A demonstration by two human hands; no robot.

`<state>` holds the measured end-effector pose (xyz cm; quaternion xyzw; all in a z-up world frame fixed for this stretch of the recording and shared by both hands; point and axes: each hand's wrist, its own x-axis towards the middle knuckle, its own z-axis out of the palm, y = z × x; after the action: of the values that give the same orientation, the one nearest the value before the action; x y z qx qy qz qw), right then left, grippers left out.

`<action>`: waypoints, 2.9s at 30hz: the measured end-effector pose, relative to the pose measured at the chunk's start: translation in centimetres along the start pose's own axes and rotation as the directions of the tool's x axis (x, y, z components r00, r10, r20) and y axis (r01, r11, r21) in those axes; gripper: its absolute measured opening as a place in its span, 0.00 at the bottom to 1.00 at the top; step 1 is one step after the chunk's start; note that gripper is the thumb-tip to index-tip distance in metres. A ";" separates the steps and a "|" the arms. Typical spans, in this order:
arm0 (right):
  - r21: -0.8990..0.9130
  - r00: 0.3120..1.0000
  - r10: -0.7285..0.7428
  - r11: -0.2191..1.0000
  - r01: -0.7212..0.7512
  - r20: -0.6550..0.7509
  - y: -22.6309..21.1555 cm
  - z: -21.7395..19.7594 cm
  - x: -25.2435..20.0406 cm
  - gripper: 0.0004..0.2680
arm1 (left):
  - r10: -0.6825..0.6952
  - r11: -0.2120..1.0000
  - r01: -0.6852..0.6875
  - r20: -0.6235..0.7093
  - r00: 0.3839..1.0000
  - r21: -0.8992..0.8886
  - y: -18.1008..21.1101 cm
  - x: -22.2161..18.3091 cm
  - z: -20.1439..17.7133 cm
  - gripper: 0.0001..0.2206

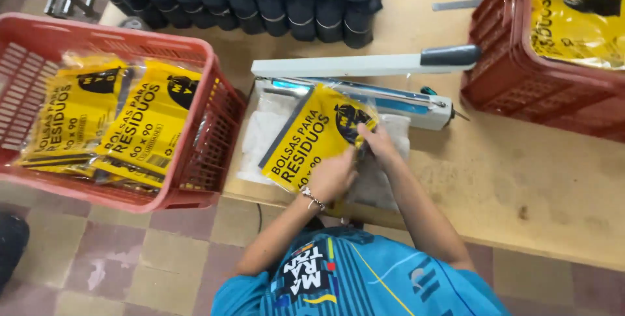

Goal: Using a manual heat sealer to seal the ends of yellow plastic bags and placing them into a collection crate.

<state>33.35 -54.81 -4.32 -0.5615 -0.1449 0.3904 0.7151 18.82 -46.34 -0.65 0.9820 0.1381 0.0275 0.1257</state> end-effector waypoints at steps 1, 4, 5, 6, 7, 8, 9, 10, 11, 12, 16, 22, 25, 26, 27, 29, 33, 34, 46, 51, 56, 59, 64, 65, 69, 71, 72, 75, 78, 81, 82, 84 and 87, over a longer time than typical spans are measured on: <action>-0.133 0.958 0.112 0.979 -0.152 -0.265 -2.1 1.2 -1.2 0.22 | 0.033 0.954 0.069 0.329 0.944 -0.293 0.4 0.1 1.9 0.29; -0.273 0.939 0.002 0.957 -0.102 -0.344 -0.6 -0.5 -0.2 0.21 | -0.087 0.916 0.119 0.100 0.991 -0.383 -1.2 -0.1 0.8 0.18; -0.269 0.936 0.012 0.956 -0.113 -0.351 -0.7 -0.5 -0.4 0.21 | -0.085 0.914 0.123 0.112 0.990 -0.386 -3.5 1.0 1.5 0.18; -0.292 0.945 -0.074 0.956 -0.023 -0.318 -0.9 -0.4 -0.6 0.17 | -0.164 0.923 0.128 -0.068 0.984 -0.364 -5.9 1.9 2.1 0.16; -0.311 0.946 -0.160 0.948 0.067 -0.284 -1.0 -0.2 -0.9 0.13 | -0.230 0.929 0.137 -0.247 0.941 -0.343 -8.4 2.9 2.7 0.15; -0.309 0.942 -0.164 0.948 0.070 -0.292 -0.4 -1.0 -0.1 0.13 | -0.220 0.931 0.128 -0.246 0.944 -0.341 -10.6 4.0 3.3 0.15; -0.301 0.954 -0.176 0.949 0.098 -0.243 0.2 -1.8 0.7 0.11 | -0.289 0.935 0.219 -0.240 0.927 -0.277 -12.8 5.1 3.9 0.20; -0.296 0.963 -0.190 0.947 0.128 -0.192 0.5 -2.7 1.7 0.10 | -0.357 0.927 0.309 -0.242 0.902 -0.215 -14.9 6.6 4.5 0.27; -0.298 0.960 -0.197 0.945 0.133 -0.197 -1.0 -2.8 1.9 0.10 | -0.349 0.929 0.300 -0.245 0.904 -0.216 -15.0 7.9 4.6 0.27; -0.380 0.944 -0.194 0.921 0.082 -0.266 -2.0 -2.9 1.3 0.14 | -0.336 0.940 0.298 -0.283 0.898 -0.169 -15.1 8.3 5.1 0.30; -0.359 0.849 -0.107 0.928 -0.103 -0.518 -2.0 -6.0 3.9 0.07 | -0.043 0.994 0.016 -0.252 0.967 -0.107 -10.2 6.7 3.8 0.30; -0.321 0.803 -0.059 0.932 -0.169 -0.593 -2.3 -6.4 5.9 0.05 | -0.116 0.990 0.131 -0.209 0.971 0.056 -10.3 5.9 5.2 0.28; -0.237 0.793 -0.052 0.964 -0.118 -0.607 -2.8 -5.6 5.2 0.08 | -0.299 0.954 0.297 -0.231 0.926 -0.047 -13.9 9.2 3.8 0.15; -0.233 0.789 -0.048 0.965 -0.122 -0.613 -3.0 -5.2 5.1 0.08 | -0.294 0.956 0.291 -0.225 0.929 -0.045 -15.1 10.2 4.4 0.15; -0.264 0.779 -0.070 0.956 -0.125 -0.623 -3.2 -4.9 5.1 0.09 | -0.343 0.938 0.313 -0.255 0.904 -0.151 -16.4 11.1 4.9 0.15; -0.294 0.763 -0.091 0.946 -0.134 -0.640 -2.8 -5.0 5.4 0.09 | -0.389 0.910 0.323 -0.272 0.880 -0.258 -17.7 12.5 5.5 0.16; -0.383 0.700 -0.183 0.913 -0.139 -0.691 -1.3 -6.9 8.1 0.07 | -0.549 0.770 0.443 -0.123 0.827 -0.459 -17.8 14.1 4.8 0.10; -0.484 0.688 -0.261 0.863 -0.148 -0.677 -0.9 -7.6 8.9 0.06 | -0.574 0.734 0.459 -0.096 0.813 -0.501 -17.6 14.5 4.6 0.07; -0.950 0.707 -0.668 0.311 -0.020 -0.234 -0.7 -5.9 9.3 0.04 | -0.614 0.749 0.441 -0.267 0.743 -0.494 -16.8 14.9 5.3 0.06; -0.992 0.629 -0.776 -0.105 -0.066 0.040 -1.6 -5.5 9.2 0.06 | -0.610 0.765 0.431 -0.323 0.724 -0.479 -17.6 15.1 6.6 0.07; -0.881 0.539 -0.703 -0.427 0.202 0.464 -10.3 0.2 9.6 0.10 | -0.617 0.765 0.443 -0.334 0.713 -0.467 -17.8 15.7 6.7 0.07; -0.830 0.535 -0.636 -0.466 0.308 0.556 -13.5 0.9 13.1 0.09 | -0.659 0.708 0.497 -0.217 0.720 -0.502 -18.1 15.3 7.0 0.04; -0.984 0.985 0.022 -0.058 -0.168 -0.169 -13.4 0.2 17.0 0.22 | -0.646 0.714 0.481 -0.213 0.733 -0.508 -17.8 15.4 6.2 0.05; -0.985 0.986 0.024 -0.060 -0.162 -0.164 -12.0 -0.9 17.5 0.22 | -0.651 0.711 0.485 -0.214 0.729 -0.509 -17.8 15.3 6.2 0.05; -0.989 0.991 0.012 0.057 -0.133 -0.132 -7.9 -4.3 18.8 0.27 | -0.627 0.754 0.426 -0.357 0.693 -0.500 -17.3 15.1 6.5 0.09; -0.992 0.994 -0.003 0.069 -0.105 -0.105 -7.2 -4.6 18.9 0.26 | -0.629 0.750 0.418 -0.357 0.691 -0.512 -17.1 14.9 6.3 0.09; -0.987 0.990 0.021 0.068 -0.143 -0.142 -7.3 -4.4 18.9 0.28 | -0.629 0.745 0.412 -0.350 0.694 -0.524 -17.0 14.7 6.0 0.08; -0.980 0.982 0.058 0.083 -0.183 -0.179 -7.7 -4.1 18.7 0.29 | -0.591 0.776 0.368 -0.386 0.708 -0.513 -16.2 13.7 5.1 0.09; -0.974 0.977 0.080 0.099 -0.204 -0.196 -8.2 -3.4 17.8 0.30 | -0.502 0.803 0.249 -0.390 0.772 -0.542 -13.7 10.2 0.9 0.10; -0.974 0.975 0.089 0.083 -0.213 -0.205 -7.4 -4.1 18.2 0.30 | -0.419 0.791 0.147 -0.351 0.837 -0.594 -11.3 4.4 -5.4 0.09; -0.971 0.972 0.069 0.072 -0.229 -0.224 -6.8 -4.7 18.8 0.29 | -0.363 0.799 0.097 -0.347 0.865 -0.594 -10.4 2.5 -7.5 0.10; -0.984 0.983 0.069 0.050 -0.174 -0.170 -6.0 -5.6 19.2 0.28 | -0.362 0.840 0.127 -0.371 0.855 -0.527 -12.2 -1.3 -10.8 0.11; -0.989 0.989 0.037 0.011 -0.145 -0.144 -5.3 -6.4 19.3 0.28 | -0.387 0.887 0.235 -0.361 0.849 -0.398 -16.6 -3.5 -17.2 0.09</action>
<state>52.19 -45.59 -6.03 -0.9237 -0.3128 0.1998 0.0952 9.56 -27.80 11.69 0.8786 0.3151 0.2457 0.2617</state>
